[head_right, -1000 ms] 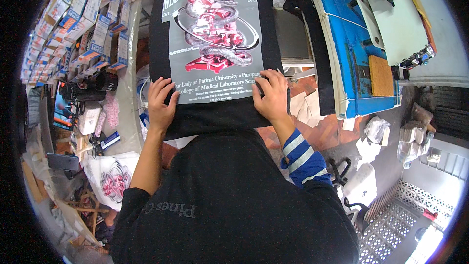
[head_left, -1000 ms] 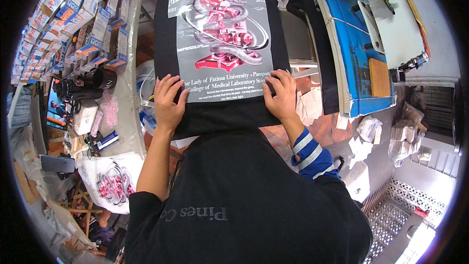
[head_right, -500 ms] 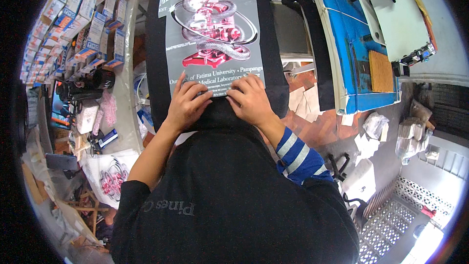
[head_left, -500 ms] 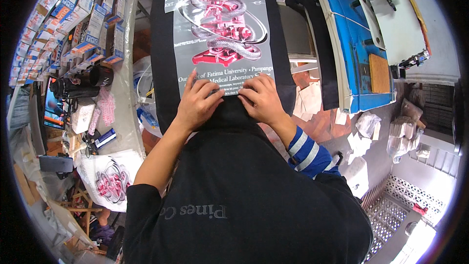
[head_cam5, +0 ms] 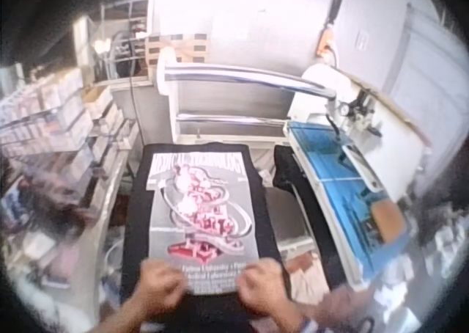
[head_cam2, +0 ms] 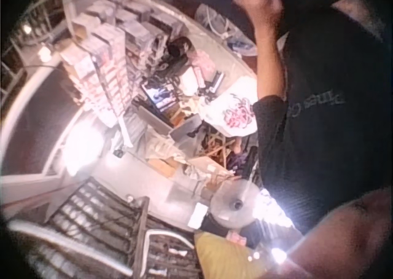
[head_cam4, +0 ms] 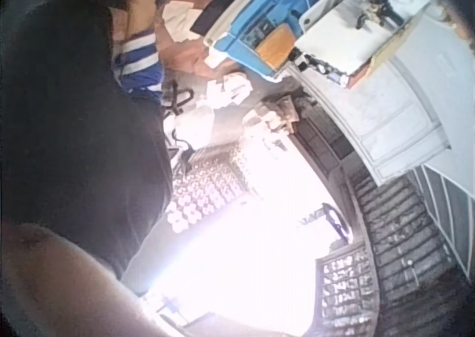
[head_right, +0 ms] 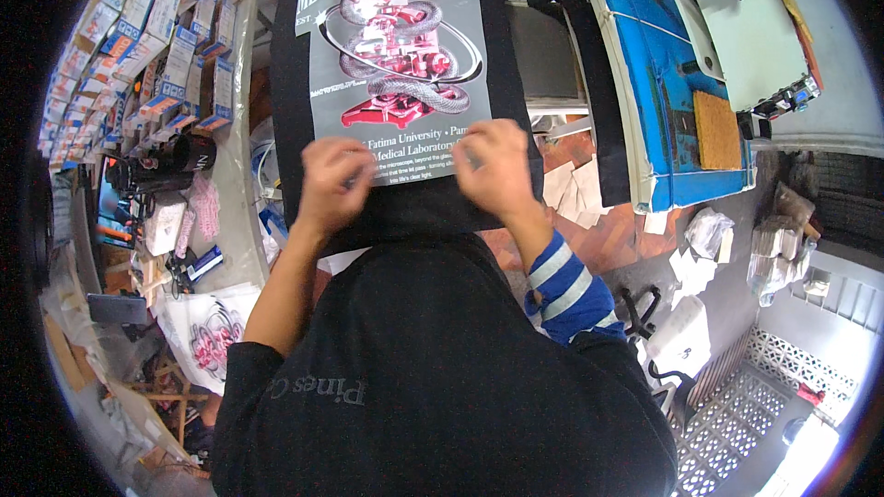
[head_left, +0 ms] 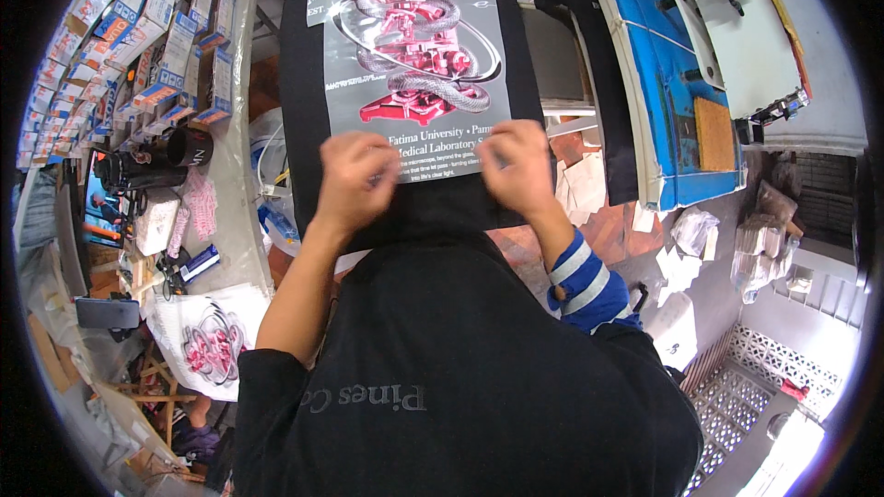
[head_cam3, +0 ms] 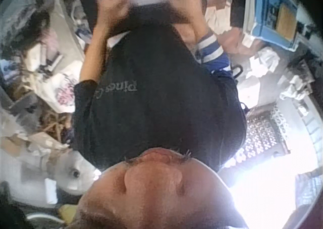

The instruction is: The person places black t-shirts onto a heat press, aligns printed transfer sheets on the shirts, closes the press, and then removes the finished shirts. The person repeats this process for multiple shirts, stacking completed items on a nearby table.

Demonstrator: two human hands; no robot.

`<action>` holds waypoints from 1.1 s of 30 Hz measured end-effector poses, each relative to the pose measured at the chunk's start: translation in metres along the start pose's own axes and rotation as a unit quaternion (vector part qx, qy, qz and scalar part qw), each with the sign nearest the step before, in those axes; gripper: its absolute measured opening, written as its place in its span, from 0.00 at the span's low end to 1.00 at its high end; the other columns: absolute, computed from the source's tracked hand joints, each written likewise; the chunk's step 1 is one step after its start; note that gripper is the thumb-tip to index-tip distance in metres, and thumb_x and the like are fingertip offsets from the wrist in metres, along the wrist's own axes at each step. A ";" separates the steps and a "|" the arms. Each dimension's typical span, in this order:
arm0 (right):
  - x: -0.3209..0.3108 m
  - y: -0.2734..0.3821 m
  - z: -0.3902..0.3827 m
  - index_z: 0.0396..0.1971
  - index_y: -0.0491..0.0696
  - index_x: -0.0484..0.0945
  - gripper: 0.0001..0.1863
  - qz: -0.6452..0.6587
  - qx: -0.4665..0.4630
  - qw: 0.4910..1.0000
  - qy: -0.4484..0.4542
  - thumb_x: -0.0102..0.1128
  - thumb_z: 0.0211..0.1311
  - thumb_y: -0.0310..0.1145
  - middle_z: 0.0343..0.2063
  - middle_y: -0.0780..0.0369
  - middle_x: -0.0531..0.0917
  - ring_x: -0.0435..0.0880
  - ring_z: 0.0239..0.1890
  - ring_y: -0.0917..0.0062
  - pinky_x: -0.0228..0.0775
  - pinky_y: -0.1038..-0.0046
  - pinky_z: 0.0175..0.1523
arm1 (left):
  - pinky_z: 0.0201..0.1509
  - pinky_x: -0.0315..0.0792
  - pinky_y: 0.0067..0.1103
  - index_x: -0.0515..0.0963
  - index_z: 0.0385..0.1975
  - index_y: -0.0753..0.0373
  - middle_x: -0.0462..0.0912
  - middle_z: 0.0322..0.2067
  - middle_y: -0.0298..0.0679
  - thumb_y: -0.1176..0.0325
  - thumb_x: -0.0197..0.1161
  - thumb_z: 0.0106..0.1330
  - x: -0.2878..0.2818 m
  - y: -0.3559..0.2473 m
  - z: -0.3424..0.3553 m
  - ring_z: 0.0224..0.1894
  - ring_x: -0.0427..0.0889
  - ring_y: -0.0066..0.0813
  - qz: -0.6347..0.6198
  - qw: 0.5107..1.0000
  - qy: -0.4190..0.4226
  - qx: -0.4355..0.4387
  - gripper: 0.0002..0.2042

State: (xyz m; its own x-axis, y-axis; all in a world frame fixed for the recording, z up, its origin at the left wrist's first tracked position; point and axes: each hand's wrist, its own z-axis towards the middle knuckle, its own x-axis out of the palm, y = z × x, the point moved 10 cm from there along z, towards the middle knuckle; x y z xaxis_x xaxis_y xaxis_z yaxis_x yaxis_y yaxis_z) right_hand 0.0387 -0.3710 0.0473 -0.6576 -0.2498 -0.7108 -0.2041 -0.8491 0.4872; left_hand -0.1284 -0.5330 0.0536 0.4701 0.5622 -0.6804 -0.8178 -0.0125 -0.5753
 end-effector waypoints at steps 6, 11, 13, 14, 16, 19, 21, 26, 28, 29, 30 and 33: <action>0.005 -0.203 -0.103 0.52 0.44 0.80 0.15 0.274 0.597 0.752 0.046 0.61 0.74 0.38 0.42 0.60 0.87 0.86 0.42 0.73 0.77 0.70 0.51 | 0.50 0.76 0.25 0.78 0.57 0.68 0.85 0.48 0.41 0.56 0.63 0.75 -0.051 0.215 -0.123 0.47 0.83 0.30 -0.183 0.798 -0.133 -0.559 0.21; 0.015 -0.179 -0.080 0.50 0.42 0.82 0.12 0.558 0.537 0.633 -0.016 0.63 0.72 0.32 0.43 0.60 0.87 0.86 0.44 0.75 0.78 0.70 0.56 | 0.32 0.73 0.13 0.80 0.54 0.63 0.87 0.37 0.29 0.63 0.62 0.76 -0.028 0.211 -0.126 0.31 0.81 0.13 -0.481 0.710 -0.098 -0.505 0.14; 0.012 -0.183 -0.078 0.48 0.42 0.82 0.11 0.564 0.524 0.638 -0.029 0.63 0.72 0.31 0.43 0.60 0.88 0.86 0.43 0.75 0.79 0.70 0.55 | 0.29 0.71 0.12 0.80 0.54 0.63 0.86 0.36 0.29 0.65 0.63 0.76 -0.033 0.211 -0.124 0.28 0.79 0.12 -0.504 0.708 -0.079 -0.488 0.13; 0.009 -0.185 -0.078 0.48 0.41 0.82 0.11 0.567 0.517 0.640 -0.035 0.63 0.71 0.30 0.43 0.61 0.88 0.86 0.43 0.75 0.79 0.70 0.55 | 0.27 0.70 0.11 0.81 0.53 0.64 0.86 0.35 0.29 0.66 0.64 0.75 -0.037 0.212 -0.123 0.26 0.78 0.11 -0.515 0.707 -0.070 -0.479 0.12; 0.002 -0.189 -0.082 0.51 0.41 0.82 0.13 0.534 0.520 0.666 -0.022 0.63 0.71 0.29 0.45 0.61 0.87 0.85 0.47 0.74 0.76 0.70 0.57 | 0.29 0.70 0.14 0.81 0.53 0.66 0.85 0.33 0.29 0.69 0.65 0.74 -0.047 0.215 -0.126 0.28 0.78 0.12 -0.483 0.726 -0.075 -0.483 0.12; -0.002 -0.188 -0.085 0.56 0.41 0.81 0.16 0.520 0.521 0.676 -0.009 0.62 0.71 0.28 0.48 0.61 0.87 0.85 0.49 0.74 0.75 0.71 0.58 | 0.31 0.68 0.14 0.80 0.54 0.67 0.82 0.31 0.29 0.69 0.67 0.72 -0.057 0.220 -0.136 0.29 0.76 0.13 -0.446 0.744 -0.110 -0.486 0.14; -0.004 -0.183 -0.081 0.59 0.42 0.79 0.19 0.520 0.512 0.684 0.000 0.62 0.71 0.28 0.50 0.61 0.87 0.84 0.50 0.74 0.74 0.71 0.58 | 0.32 0.68 0.14 0.81 0.55 0.68 0.82 0.31 0.29 0.68 0.67 0.72 -0.062 0.230 -0.147 0.29 0.76 0.13 -0.431 0.757 -0.111 -0.479 0.16; -0.003 -0.228 -0.110 0.62 0.41 0.76 0.21 0.433 0.522 0.734 0.017 0.62 0.71 0.28 0.53 0.60 0.85 0.84 0.53 0.74 0.74 0.70 0.62 | 0.43 0.74 0.19 0.81 0.54 0.72 0.86 0.41 0.38 0.67 0.70 0.70 -0.069 0.204 -0.126 0.38 0.81 0.21 -0.357 0.781 -0.068 -0.508 0.18; -0.003 -0.189 -0.087 0.60 0.41 0.78 0.19 0.531 0.502 0.683 0.007 0.61 0.72 0.28 0.52 0.60 0.86 0.84 0.54 0.74 0.74 0.69 0.63 | 0.43 0.74 0.19 0.81 0.53 0.74 0.86 0.41 0.39 0.69 0.68 0.70 -0.064 0.205 -0.130 0.38 0.81 0.21 -0.427 0.751 -0.084 -0.496 0.17; -0.005 -0.188 -0.089 0.61 0.39 0.77 0.19 0.535 0.500 0.681 0.007 0.59 0.72 0.26 0.53 0.59 0.85 0.84 0.54 0.74 0.74 0.70 0.63 | 0.43 0.73 0.18 0.81 0.53 0.75 0.86 0.40 0.39 0.70 0.67 0.71 -0.064 0.198 -0.121 0.37 0.81 0.21 -0.439 0.750 -0.081 -0.488 0.16; -0.012 -0.189 -0.089 0.62 0.38 0.76 0.20 0.533 0.498 0.684 0.007 0.57 0.73 0.24 0.54 0.59 0.85 0.84 0.54 0.73 0.74 0.70 0.63 | 0.43 0.73 0.18 0.81 0.52 0.76 0.86 0.40 0.39 0.70 0.67 0.71 -0.061 0.191 -0.115 0.37 0.81 0.21 -0.457 0.746 -0.078 -0.478 0.16; -0.006 -0.193 -0.089 0.60 0.39 0.78 0.19 0.518 0.506 0.689 0.003 0.59 0.72 0.25 0.52 0.59 0.86 0.84 0.53 0.74 0.74 0.71 0.61 | 0.43 0.73 0.17 0.82 0.49 0.75 0.87 0.38 0.38 0.71 0.67 0.71 -0.068 0.195 -0.121 0.36 0.80 0.20 -0.459 0.746 -0.092 -0.473 0.13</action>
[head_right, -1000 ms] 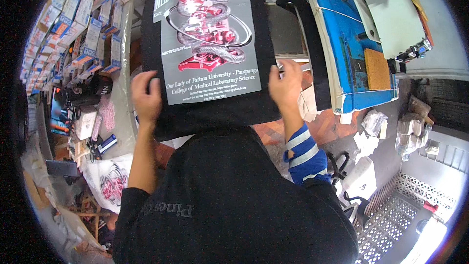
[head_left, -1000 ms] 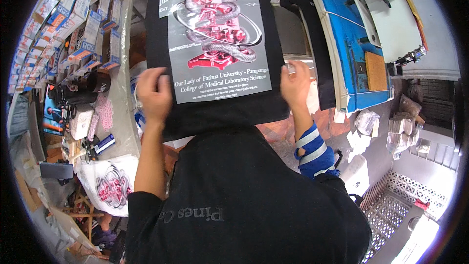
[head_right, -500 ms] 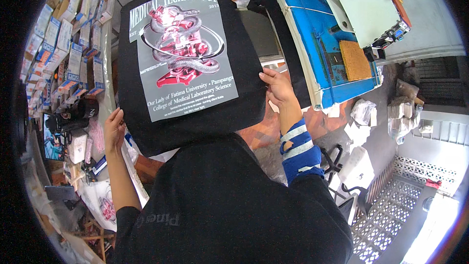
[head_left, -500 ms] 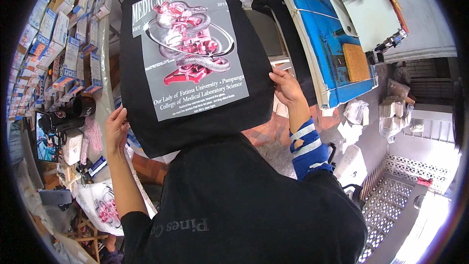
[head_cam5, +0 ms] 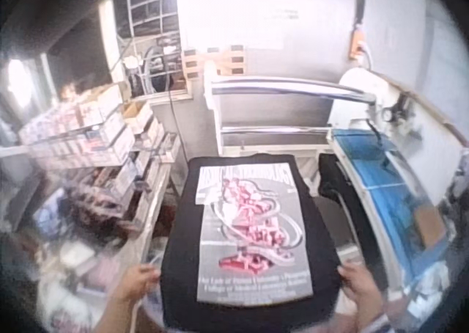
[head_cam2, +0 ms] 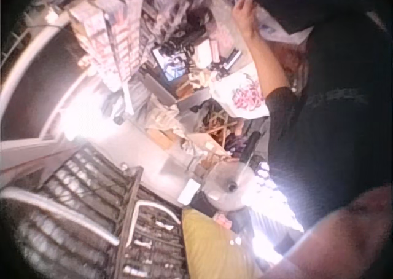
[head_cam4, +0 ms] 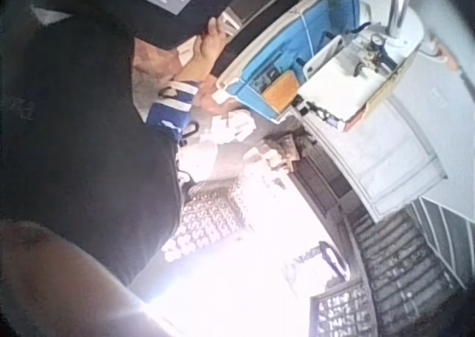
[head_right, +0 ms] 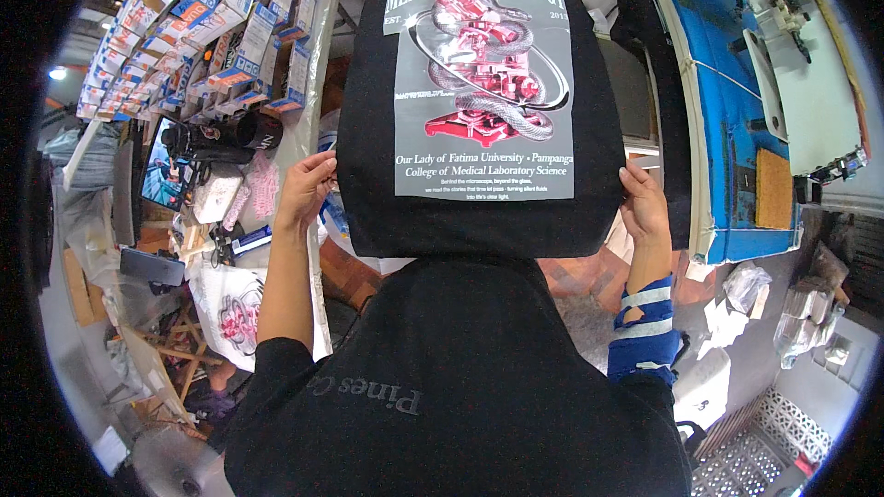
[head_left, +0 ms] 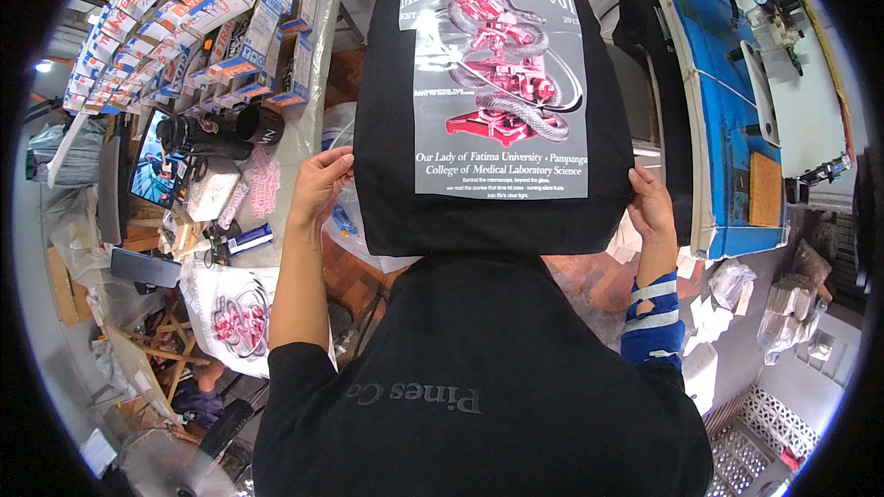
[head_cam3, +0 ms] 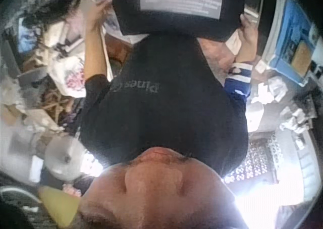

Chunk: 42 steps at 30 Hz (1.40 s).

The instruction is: The person places black t-shirts onto a heat press, aligns printed transfer sheets on the shirts, closes the press, and then removes the finished shirts. The person repeats this process for multiple shirts, stacking completed items on a nearby table.

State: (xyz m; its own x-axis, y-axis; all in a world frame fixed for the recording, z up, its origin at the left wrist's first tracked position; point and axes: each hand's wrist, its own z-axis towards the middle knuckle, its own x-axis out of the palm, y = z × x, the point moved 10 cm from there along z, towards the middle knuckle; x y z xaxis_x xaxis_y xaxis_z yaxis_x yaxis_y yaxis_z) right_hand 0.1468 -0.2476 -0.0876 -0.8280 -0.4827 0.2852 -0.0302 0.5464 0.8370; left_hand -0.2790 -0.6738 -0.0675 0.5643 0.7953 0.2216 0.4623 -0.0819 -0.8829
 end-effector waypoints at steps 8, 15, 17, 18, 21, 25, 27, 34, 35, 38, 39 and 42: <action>0.120 0.056 -0.068 0.47 0.44 0.84 0.14 -0.548 -0.462 0.688 -0.114 0.68 0.61 0.28 0.50 0.55 0.84 0.80 0.56 0.58 0.67 0.59 0.67 | 0.64 0.71 0.37 0.86 0.46 0.60 0.82 0.52 0.44 0.71 0.71 0.62 0.105 -0.067 -0.048 0.56 0.80 0.46 0.494 0.762 -0.075 0.411 0.13; 0.145 0.040 -0.071 0.41 0.46 0.84 0.11 -0.545 -0.493 0.673 -0.084 0.69 0.57 0.28 0.50 0.56 0.83 0.79 0.59 0.56 0.69 0.55 0.64 | 0.73 0.61 0.47 0.87 0.43 0.59 0.83 0.50 0.41 0.68 0.75 0.57 0.141 -0.041 -0.049 0.61 0.77 0.47 0.499 0.750 -0.031 0.433 0.13; 0.144 0.040 -0.071 0.41 0.47 0.84 0.11 -0.544 -0.493 0.674 -0.085 0.69 0.57 0.28 0.50 0.57 0.83 0.78 0.59 0.57 0.69 0.55 0.64 | 0.73 0.61 0.47 0.87 0.43 0.60 0.84 0.50 0.40 0.68 0.76 0.57 0.141 -0.041 -0.048 0.61 0.77 0.47 0.496 0.749 -0.029 0.438 0.14; 0.144 0.040 -0.071 0.41 0.47 0.84 0.11 -0.545 -0.491 0.674 -0.084 0.69 0.56 0.28 0.50 0.57 0.83 0.78 0.59 0.57 0.69 0.55 0.64 | 0.73 0.61 0.47 0.87 0.43 0.60 0.84 0.50 0.40 0.68 0.76 0.57 0.141 -0.041 -0.048 0.61 0.77 0.47 0.495 0.749 -0.030 0.439 0.14; 0.144 0.039 -0.070 0.40 0.48 0.84 0.11 -0.543 -0.493 0.674 -0.084 0.70 0.56 0.28 0.50 0.57 0.82 0.78 0.59 0.56 0.69 0.55 0.63 | 0.73 0.61 0.47 0.87 0.43 0.60 0.84 0.50 0.41 0.68 0.76 0.57 0.139 -0.040 -0.047 0.61 0.77 0.47 0.490 0.754 -0.028 0.437 0.14; 0.145 0.040 -0.072 0.40 0.48 0.84 0.11 -0.550 -0.493 0.668 -0.089 0.70 0.56 0.28 0.50 0.57 0.82 0.78 0.58 0.56 0.68 0.55 0.63 | 0.74 0.61 0.47 0.87 0.43 0.60 0.84 0.49 0.40 0.69 0.76 0.57 0.140 -0.040 -0.047 0.61 0.77 0.47 0.491 0.755 -0.028 0.434 0.14; 0.147 0.041 -0.072 0.40 0.48 0.84 0.11 -0.547 -0.495 0.670 -0.087 0.70 0.56 0.28 0.50 0.57 0.82 0.78 0.58 0.56 0.69 0.55 0.63 | 0.74 0.61 0.47 0.87 0.43 0.60 0.84 0.50 0.40 0.69 0.76 0.57 0.140 -0.040 -0.047 0.61 0.77 0.47 0.489 0.756 -0.029 0.433 0.13; 0.148 0.043 -0.072 0.41 0.47 0.85 0.12 -0.556 -0.482 0.671 -0.087 0.70 0.57 0.26 0.50 0.56 0.83 0.79 0.57 0.57 0.70 0.57 0.64 | 0.73 0.61 0.46 0.86 0.44 0.61 0.84 0.50 0.41 0.70 0.75 0.58 0.139 -0.041 -0.048 0.60 0.78 0.47 0.490 0.754 -0.034 0.436 0.14; 0.143 0.044 -0.068 0.40 0.47 0.85 0.10 -0.537 -0.474 0.692 -0.086 0.70 0.56 0.27 0.48 0.56 0.84 0.80 0.56 0.58 0.70 0.58 0.63 | 0.73 0.62 0.44 0.86 0.44 0.61 0.84 0.50 0.41 0.70 0.74 0.59 0.140 -0.042 -0.049 0.60 0.78 0.46 0.490 0.753 -0.035 0.439 0.14; 0.119 0.060 -0.054 0.35 0.46 0.86 0.07 -0.470 -0.463 0.742 -0.122 0.71 0.55 0.27 0.41 0.56 0.86 0.83 0.50 0.59 0.74 0.61 0.57 | 0.70 0.66 0.39 0.85 0.46 0.62 0.83 0.51 0.43 0.70 0.72 0.62 0.119 -0.050 -0.048 0.59 0.79 0.46 0.426 0.793 -0.107 0.422 0.13; 0.099 0.062 -0.045 0.41 0.45 0.86 0.09 -0.444 -0.445 0.762 -0.158 0.68 0.61 0.30 0.42 0.55 0.86 0.85 0.47 0.62 0.76 0.64 0.55 | 0.69 0.68 0.37 0.85 0.46 0.62 0.83 0.51 0.44 0.70 0.71 0.63 0.107 -0.052 -0.047 0.59 0.79 0.46 0.392 0.811 -0.141 0.411 0.13; 0.036 0.022 0.010 0.50 0.40 0.83 0.15 -0.265 -0.138 0.938 -0.178 0.63 0.70 0.34 0.44 0.56 0.87 0.86 0.45 0.69 0.77 0.69 0.54 | 0.60 0.73 0.26 0.83 0.49 0.67 0.85 0.48 0.42 0.62 0.65 0.73 0.036 -0.007 0.007 0.52 0.83 0.34 0.252 0.920 -0.195 0.229 0.14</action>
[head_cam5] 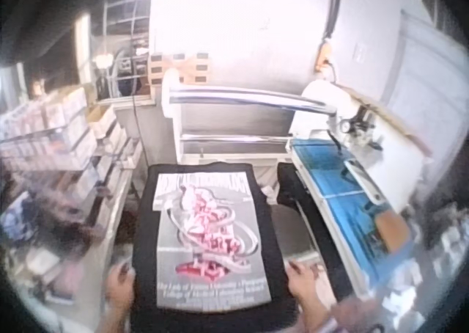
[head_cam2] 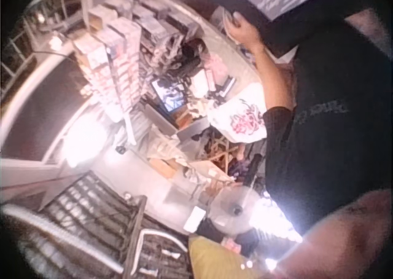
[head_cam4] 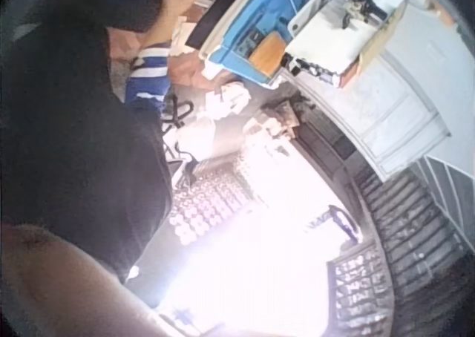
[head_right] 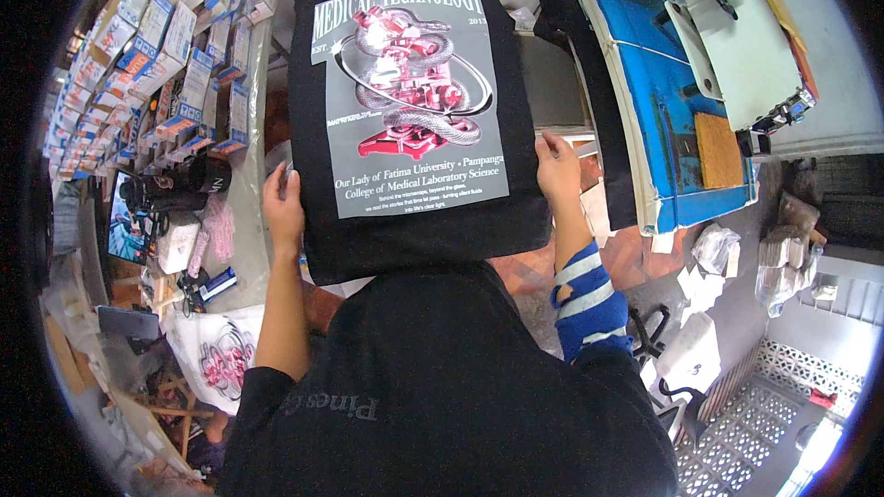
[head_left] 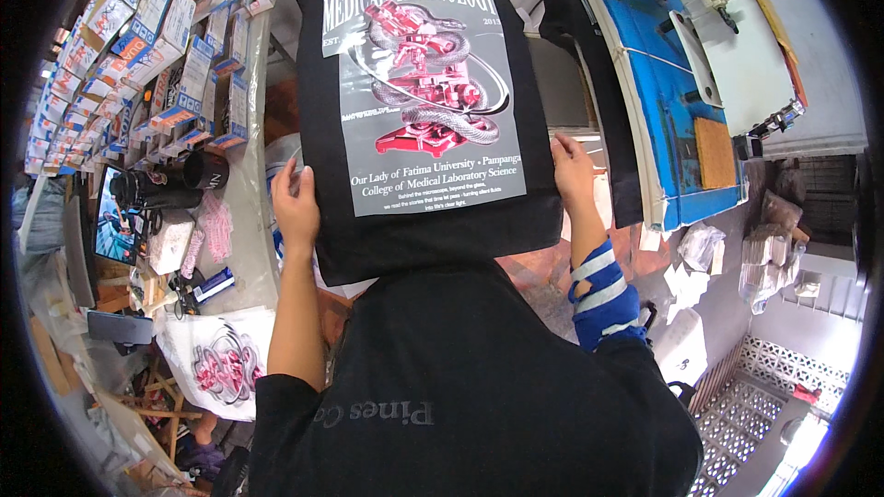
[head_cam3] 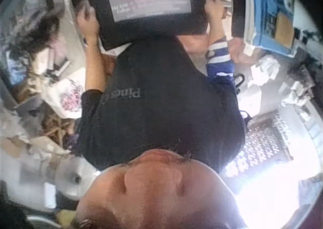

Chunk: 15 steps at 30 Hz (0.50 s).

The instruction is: The person places black t-shirts onto a heat press, aligns printed transfer sheets on the shirts, closes the press, and then removes the finished shirts. The person repeats this process for multiple shirts, stacking completed items on a nearby table.

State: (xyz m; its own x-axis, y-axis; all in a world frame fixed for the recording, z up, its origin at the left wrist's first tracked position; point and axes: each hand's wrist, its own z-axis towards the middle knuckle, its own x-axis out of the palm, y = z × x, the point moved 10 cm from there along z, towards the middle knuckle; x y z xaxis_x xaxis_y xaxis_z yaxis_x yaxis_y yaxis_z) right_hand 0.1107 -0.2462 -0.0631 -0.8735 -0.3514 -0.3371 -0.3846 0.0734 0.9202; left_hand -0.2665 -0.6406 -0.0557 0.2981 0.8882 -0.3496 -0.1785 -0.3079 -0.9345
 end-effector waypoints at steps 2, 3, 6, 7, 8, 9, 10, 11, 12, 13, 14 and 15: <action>0.022 -0.034 -0.002 0.54 0.36 0.80 0.19 0.168 0.205 0.956 0.123 0.61 0.73 0.36 0.45 0.56 0.88 0.86 0.45 0.73 0.77 0.71 0.54 | 0.38 0.74 0.15 0.82 0.46 0.65 0.84 0.35 0.29 0.59 0.61 0.77 0.010 0.084 0.005 0.32 0.81 0.16 -0.169 0.934 0.176 -0.259 0.14; 0.019 -0.032 0.000 0.54 0.36 0.80 0.18 0.176 0.198 0.956 0.127 0.62 0.73 0.35 0.44 0.57 0.88 0.86 0.45 0.73 0.77 0.71 0.54 | 0.34 0.71 0.13 0.81 0.45 0.63 0.82 0.32 0.27 0.59 0.62 0.77 0.012 0.080 0.002 0.28 0.77 0.13 -0.186 0.929 0.169 -0.270 0.13; 0.007 -0.037 0.000 0.54 0.35 0.79 0.18 0.212 0.184 0.952 0.123 0.64 0.72 0.32 0.43 0.58 0.88 0.86 0.45 0.74 0.76 0.73 0.54 | 0.28 0.66 0.14 0.80 0.49 0.65 0.78 0.26 0.24 0.62 0.67 0.73 0.010 0.046 -0.007 0.23 0.72 0.12 -0.233 0.910 0.183 -0.290 0.14; 0.001 -0.040 0.002 0.54 0.36 0.79 0.18 0.227 0.182 0.949 0.118 0.64 0.71 0.32 0.43 0.58 0.87 0.86 0.45 0.74 0.76 0.73 0.54 | 0.27 0.66 0.14 0.80 0.50 0.65 0.77 0.26 0.23 0.62 0.67 0.73 0.005 0.052 -0.007 0.23 0.71 0.12 -0.241 0.906 0.190 -0.291 0.14; -0.003 -0.044 0.004 0.54 0.36 0.79 0.18 0.242 0.180 0.947 0.113 0.64 0.71 0.31 0.43 0.58 0.87 0.85 0.45 0.74 0.76 0.74 0.54 | 0.27 0.65 0.14 0.80 0.50 0.65 0.77 0.26 0.23 0.63 0.68 0.72 -0.003 0.064 -0.004 0.23 0.70 0.12 -0.248 0.902 0.197 -0.293 0.14; 0.000 -0.042 0.005 0.54 0.38 0.79 0.16 0.255 0.166 0.943 0.135 0.64 0.71 0.30 0.44 0.59 0.87 0.85 0.45 0.75 0.76 0.74 0.54 | 0.27 0.65 0.14 0.80 0.50 0.64 0.76 0.26 0.23 0.64 0.69 0.72 -0.008 0.075 -0.002 0.22 0.69 0.12 -0.257 0.897 0.205 -0.296 0.14; -0.004 -0.041 0.004 0.54 0.39 0.80 0.15 0.264 0.152 0.941 0.147 0.63 0.71 0.30 0.45 0.61 0.87 0.85 0.46 0.76 0.76 0.74 0.55 | 0.28 0.65 0.13 0.80 0.51 0.65 0.77 0.27 0.25 0.65 0.70 0.70 -0.007 0.068 -0.002 0.24 0.71 0.13 -0.257 0.896 0.202 -0.301 0.15; -0.007 -0.041 0.003 0.53 0.41 0.80 0.14 0.273 0.138 0.939 0.158 0.62 0.72 0.29 0.46 0.63 0.87 0.85 0.47 0.77 0.75 0.74 0.55 | 0.28 0.66 0.13 0.80 0.53 0.66 0.77 0.28 0.26 0.66 0.70 0.70 -0.013 0.062 -0.002 0.27 0.72 0.13 -0.222 0.914 0.183 -0.287 0.16; -0.014 -0.044 0.006 0.55 0.41 0.79 0.15 0.230 0.123 0.954 0.147 0.61 0.72 0.27 0.46 0.62 0.86 0.85 0.46 0.77 0.76 0.74 0.55 | 0.29 0.67 0.14 0.80 0.54 0.67 0.79 0.28 0.27 0.66 0.70 0.70 -0.017 0.065 -0.003 0.28 0.73 0.14 -0.226 0.914 0.185 -0.282 0.16; -0.015 -0.048 0.007 0.56 0.42 0.79 0.15 0.232 0.137 0.954 0.134 0.60 0.72 0.26 0.45 0.62 0.87 0.85 0.45 0.78 0.76 0.73 0.54 | 0.31 0.69 0.15 0.81 0.54 0.68 0.80 0.29 0.28 0.67 0.69 0.71 -0.024 0.067 0.002 0.29 0.75 0.14 -0.228 0.915 0.187 -0.274 0.16; -0.020 -0.048 0.005 0.56 0.42 0.79 0.15 0.222 0.139 0.956 0.135 0.60 0.72 0.26 0.45 0.63 0.87 0.85 0.45 0.78 0.76 0.73 0.54 | 0.32 0.70 0.15 0.81 0.54 0.68 0.81 0.30 0.29 0.67 0.69 0.71 -0.024 0.071 0.002 0.29 0.76 0.15 -0.234 0.913 0.194 -0.270 0.16; -0.020 -0.047 0.002 0.56 0.42 0.80 0.15 0.215 0.141 0.956 0.139 0.60 0.72 0.26 0.45 0.63 0.87 0.85 0.45 0.79 0.76 0.73 0.53 | 0.33 0.71 0.16 0.81 0.53 0.69 0.82 0.31 0.30 0.68 0.69 0.71 -0.026 0.067 0.003 0.30 0.77 0.15 -0.238 0.913 0.198 -0.265 0.16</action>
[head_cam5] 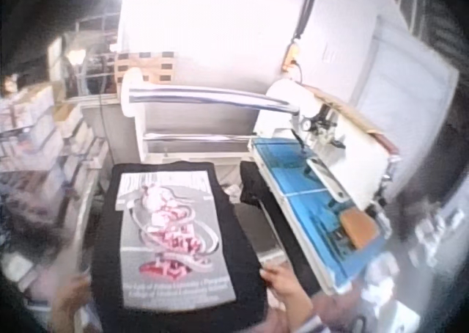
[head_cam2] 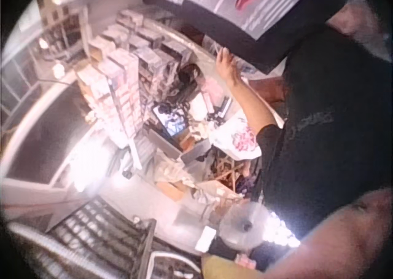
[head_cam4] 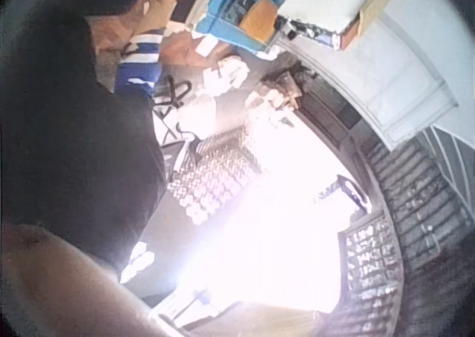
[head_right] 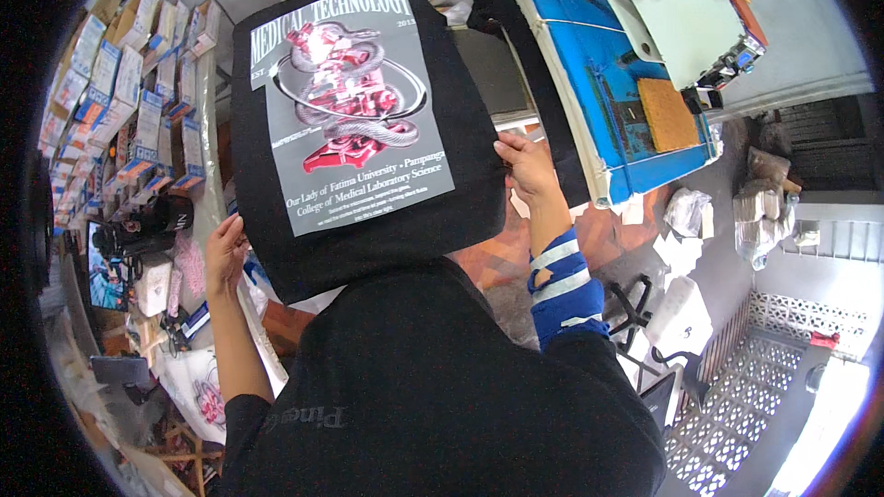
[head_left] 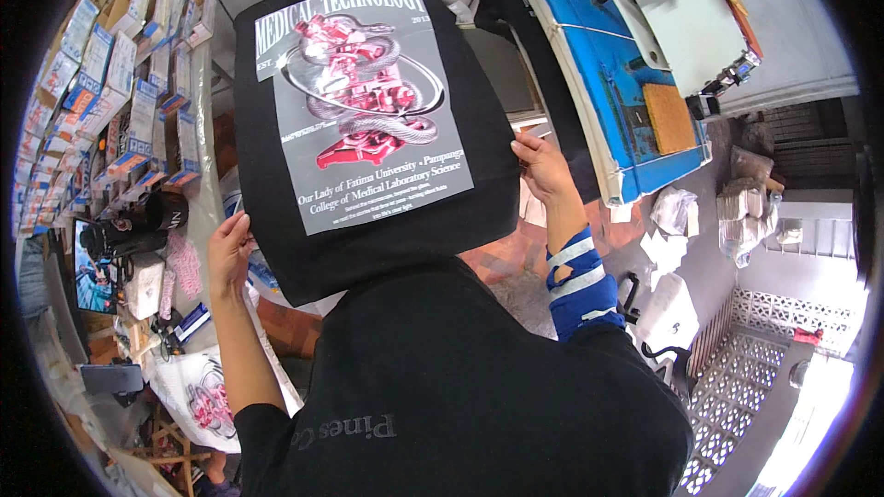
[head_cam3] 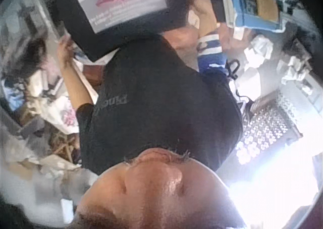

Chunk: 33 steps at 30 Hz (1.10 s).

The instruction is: The person places black t-shirts onto a heat press, aligns printed transfer sheets on the shirts, closes the press, and then removes the finished shirts. The person repeats this process for multiple shirts, stacking completed items on a nearby table.

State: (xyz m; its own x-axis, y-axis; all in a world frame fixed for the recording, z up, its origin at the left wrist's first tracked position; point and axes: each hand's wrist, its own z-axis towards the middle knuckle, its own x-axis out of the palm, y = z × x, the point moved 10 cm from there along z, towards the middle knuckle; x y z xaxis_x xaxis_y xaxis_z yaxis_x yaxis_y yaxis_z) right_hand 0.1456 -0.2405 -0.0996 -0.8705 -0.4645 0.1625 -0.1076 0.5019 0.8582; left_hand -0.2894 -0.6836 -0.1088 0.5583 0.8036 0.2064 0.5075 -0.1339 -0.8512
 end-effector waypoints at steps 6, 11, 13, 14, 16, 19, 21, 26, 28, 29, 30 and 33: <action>0.003 0.012 -0.012 0.57 0.43 0.81 0.17 -0.040 -0.002 0.999 -0.021 0.62 0.71 0.27 0.43 0.66 0.87 0.83 0.41 0.81 0.75 0.75 0.48 | 0.36 0.72 0.16 0.81 0.52 0.71 0.85 0.34 0.33 0.69 0.68 0.72 0.006 -0.014 -0.005 0.31 0.78 0.17 0.001 0.999 0.019 0.027 0.15; -0.012 0.022 -0.009 0.61 0.43 0.79 0.22 -0.173 -0.067 0.982 -0.046 0.66 0.68 0.29 0.40 0.69 0.84 0.79 0.36 0.85 0.72 0.78 0.43 | 0.35 0.69 0.14 0.81 0.51 0.71 0.82 0.33 0.32 0.64 0.70 0.70 0.011 -0.021 -0.014 0.31 0.76 0.16 0.066 0.997 -0.024 0.010 0.17; -0.010 0.010 -0.011 0.62 0.41 0.77 0.22 -0.059 -0.014 0.998 -0.012 0.63 0.70 0.27 0.46 0.63 0.87 0.84 0.43 0.81 0.76 0.77 0.48 | 0.33 0.68 0.13 0.82 0.50 0.70 0.81 0.31 0.31 0.64 0.70 0.70 0.016 -0.026 -0.014 0.31 0.76 0.16 0.065 0.998 -0.025 0.007 0.16; -0.002 0.013 -0.016 0.60 0.42 0.79 0.20 -0.022 -0.028 0.999 -0.016 0.62 0.70 0.27 0.39 0.67 0.86 0.81 0.34 0.83 0.73 0.80 0.41 | 0.33 0.68 0.14 0.82 0.49 0.69 0.81 0.31 0.31 0.65 0.70 0.70 0.020 -0.028 -0.015 0.30 0.76 0.17 0.060 0.998 -0.019 0.008 0.15; -0.002 0.019 -0.018 0.58 0.38 0.79 0.17 -0.004 -0.031 0.999 -0.010 0.59 0.71 0.23 0.43 0.62 0.87 0.85 0.40 0.81 0.78 0.78 0.47 | 0.33 0.68 0.14 0.82 0.47 0.69 0.81 0.30 0.31 0.67 0.69 0.70 0.023 -0.025 -0.015 0.30 0.76 0.17 0.029 0.999 -0.012 0.013 0.13; 0.000 0.016 -0.015 0.58 0.39 0.79 0.18 -0.006 -0.029 0.999 -0.017 0.60 0.71 0.23 0.42 0.62 0.88 0.86 0.39 0.81 0.78 0.78 0.46 | 0.32 0.68 0.13 0.82 0.45 0.68 0.81 0.29 0.31 0.69 0.69 0.70 0.020 -0.026 -0.017 0.29 0.76 0.18 0.016 1.000 -0.008 0.017 0.10; -0.001 0.016 -0.014 0.58 0.39 0.79 0.18 -0.007 -0.027 1.000 -0.012 0.60 0.71 0.23 0.40 0.62 0.88 0.86 0.38 0.81 0.78 0.78 0.44 | 0.33 0.70 0.15 0.82 0.45 0.68 0.81 0.30 0.31 0.70 0.69 0.70 0.020 -0.027 -0.016 0.29 0.78 0.19 0.018 1.000 -0.005 0.019 0.10; -0.015 0.013 -0.005 0.53 0.42 0.83 0.15 -0.222 -0.045 0.968 -0.112 0.65 0.69 0.31 0.34 0.62 0.87 0.81 0.31 0.79 0.75 0.75 0.41 | 0.38 0.77 0.22 0.83 0.43 0.68 0.85 0.32 0.34 0.69 0.71 0.67 0.011 -0.045 -0.018 0.33 0.83 0.26 0.311 0.929 -0.125 0.157 0.10; 0.010 0.046 -0.022 0.50 0.42 0.83 0.15 -0.467 -0.282 0.816 -0.192 0.66 0.66 0.31 0.38 0.57 0.87 0.83 0.41 0.67 0.75 0.66 0.51 | 0.54 0.77 0.31 0.84 0.41 0.66 0.86 0.41 0.42 0.72 0.71 0.63 0.049 -0.072 -0.034 0.47 0.85 0.40 0.421 0.842 -0.142 0.305 0.09; 0.040 0.061 -0.039 0.49 0.42 0.83 0.15 -0.476 -0.382 0.771 -0.182 0.66 0.65 0.31 0.42 0.55 0.85 0.82 0.47 0.62 0.73 0.62 0.56 | 0.57 0.76 0.33 0.84 0.41 0.65 0.85 0.44 0.43 0.73 0.71 0.62 0.080 -0.088 -0.051 0.50 0.84 0.43 0.456 0.790 -0.131 0.388 0.09; 0.075 0.077 -0.064 0.49 0.43 0.82 0.15 -0.482 -0.473 0.718 -0.169 0.66 0.63 0.30 0.46 0.52 0.84 0.80 0.53 0.57 0.71 0.58 0.61 | 0.60 0.74 0.35 0.85 0.41 0.65 0.84 0.46 0.44 0.74 0.70 0.61 0.111 -0.099 -0.068 0.53 0.82 0.45 0.488 0.731 -0.118 0.462 0.09; 0.139 0.084 -0.087 0.47 0.44 0.82 0.16 -0.494 -0.502 0.706 -0.076 0.68 0.59 0.29 0.53 0.52 0.80 0.77 0.58 0.53 0.67 0.53 0.67 | 0.70 0.67 0.44 0.86 0.42 0.61 0.83 0.51 0.44 0.74 0.71 0.59 0.160 -0.097 -0.072 0.60 0.78 0.49 0.476 0.728 -0.031 0.492 0.11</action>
State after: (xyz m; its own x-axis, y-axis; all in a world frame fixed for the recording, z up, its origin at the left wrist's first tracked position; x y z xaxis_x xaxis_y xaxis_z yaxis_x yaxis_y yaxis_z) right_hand 0.0568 -0.3261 0.0377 -0.6582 -0.1034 -0.7457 -0.3710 -0.8174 0.4407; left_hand -0.2023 -0.5837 0.0413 0.3028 0.6472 -0.6995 -0.8231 -0.1924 -0.5343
